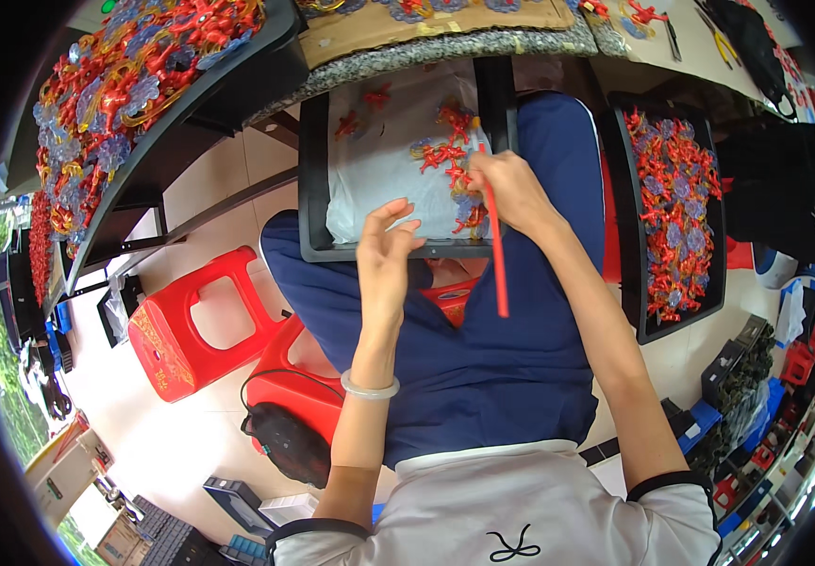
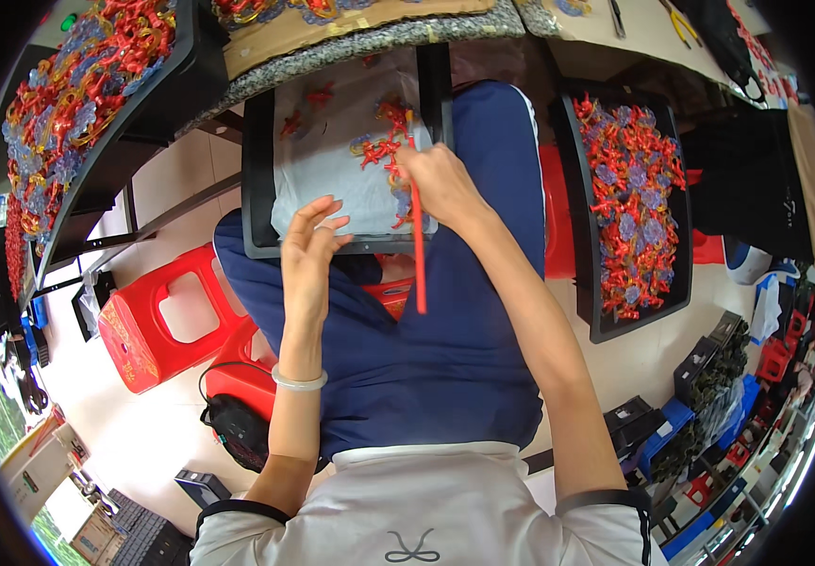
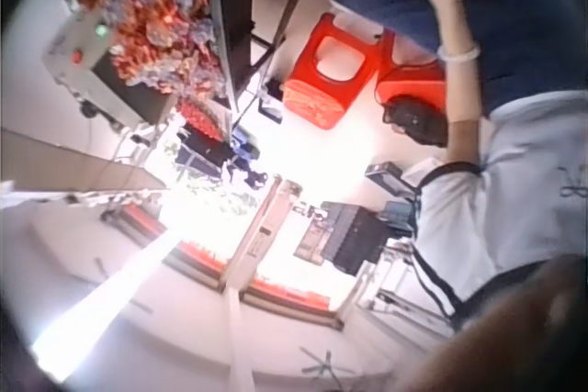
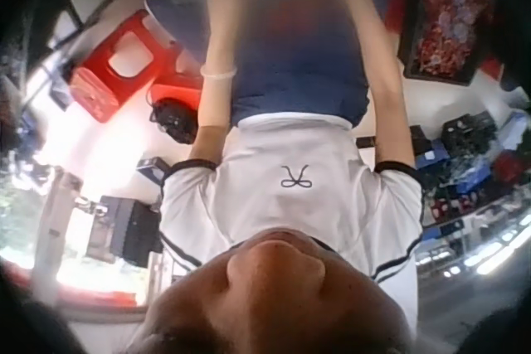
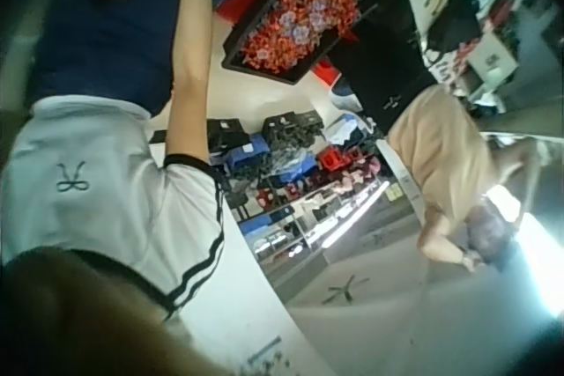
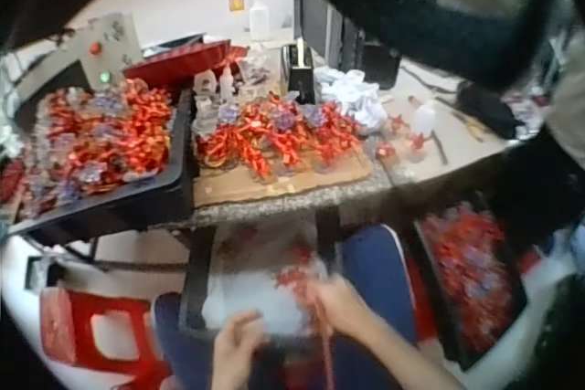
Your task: Apply gold/yellow paint to small red plastic dragon toy figurines using a paintbrush.
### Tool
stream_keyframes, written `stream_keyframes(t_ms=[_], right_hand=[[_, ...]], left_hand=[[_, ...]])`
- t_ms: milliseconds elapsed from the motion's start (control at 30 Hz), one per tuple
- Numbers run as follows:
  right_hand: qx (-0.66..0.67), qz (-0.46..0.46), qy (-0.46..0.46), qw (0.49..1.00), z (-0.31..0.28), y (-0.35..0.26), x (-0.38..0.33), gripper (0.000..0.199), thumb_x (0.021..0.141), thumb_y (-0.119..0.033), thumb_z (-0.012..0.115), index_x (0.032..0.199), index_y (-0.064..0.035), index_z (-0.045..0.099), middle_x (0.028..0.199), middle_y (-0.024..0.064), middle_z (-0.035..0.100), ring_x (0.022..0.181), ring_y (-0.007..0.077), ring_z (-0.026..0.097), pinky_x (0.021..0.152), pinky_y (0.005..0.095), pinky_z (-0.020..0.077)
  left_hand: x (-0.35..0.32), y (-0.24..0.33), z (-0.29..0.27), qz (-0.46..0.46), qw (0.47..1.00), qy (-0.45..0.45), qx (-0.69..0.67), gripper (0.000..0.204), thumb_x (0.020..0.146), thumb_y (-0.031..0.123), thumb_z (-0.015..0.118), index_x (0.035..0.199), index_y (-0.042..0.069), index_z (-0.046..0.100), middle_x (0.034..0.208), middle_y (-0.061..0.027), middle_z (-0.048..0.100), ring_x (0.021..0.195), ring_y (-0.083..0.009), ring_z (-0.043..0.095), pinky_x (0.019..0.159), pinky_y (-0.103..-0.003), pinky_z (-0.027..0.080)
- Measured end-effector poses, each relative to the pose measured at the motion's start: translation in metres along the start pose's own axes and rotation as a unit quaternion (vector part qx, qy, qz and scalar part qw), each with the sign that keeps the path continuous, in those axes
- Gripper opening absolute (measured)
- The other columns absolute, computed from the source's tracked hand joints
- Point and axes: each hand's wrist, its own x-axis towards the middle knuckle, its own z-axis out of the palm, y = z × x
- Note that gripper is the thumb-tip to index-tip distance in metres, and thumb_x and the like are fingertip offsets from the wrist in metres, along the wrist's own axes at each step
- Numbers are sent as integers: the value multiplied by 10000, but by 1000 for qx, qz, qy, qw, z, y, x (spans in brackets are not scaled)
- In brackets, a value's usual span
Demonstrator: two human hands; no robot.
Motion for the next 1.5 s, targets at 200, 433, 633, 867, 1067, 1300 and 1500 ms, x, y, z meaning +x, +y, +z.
stream_keyframes(t_ms=[200,433,633,867,1067,1300,1500], right_hand=[[274,26,32,961,-46,-68,-43,356,794,48,691,675,-38,367,753,131,656,824,183,690,618,277,521],[410,-2,145,900,-84,-88,-71,347,1005,-194,443,1241,55,489,972,139,668,946,172,616,854,298,475],[386,-10,131,913,-102,-111,-101,579,937,-449,521,1165,80,580,730,69,579,653,142,543,594,266,434],[206,-68,93,972,-99,-119,-101,138,859,-137,631,850,0,632,724,78,571,619,195,532,571,284,415],[167,-126,90,974,-112,-123,-97,165,839,-163,634,788,-15,582,728,81,577,659,243,531,613,325,412],[210,-91,111,967,-108,-114,-101,429,946,-382,508,740,-20,611,702,64,594,654,195,534,641,310,384],[191,-78,75,975,-115,-106,-105,435,947,-393,510,760,-19,628,725,68,610,667,181,545,628,293,380]], left_hand=[[-14,6,16,-18,975,-222,-11,406,930,38,560,1316,-45,467,1207,-152,584,1102,-171,570,933,-290,460],[-32,14,23,-72,954,-252,-144,383,952,111,557,1280,-75,491,1189,-140,593,1100,-207,584,973,-351,476],[-42,24,25,-107,938,-253,-211,397,958,173,554,1269,-68,501,1168,-145,598,1078,-237,598,956,-405,504],[-50,22,30,-80,960,-233,-132,407,959,232,554,1222,-78,530,1152,-145,614,1020,-205,623,894,-337,533],[-53,19,28,-93,955,-248,-135,414,961,236,555,1225,-82,535,1111,-140,631,998,-197,628,874,-339,536],[-55,23,33,-113,951,-250,-140,387,968,243,542,1177,-83,558,1085,-142,639,954,-175,636,838,-295,538],[-54,23,33,-141,942,-266,-148,406,970,259,535,1175,-91,551,1080,-153,637,960,-187,641,827,-270,541]])
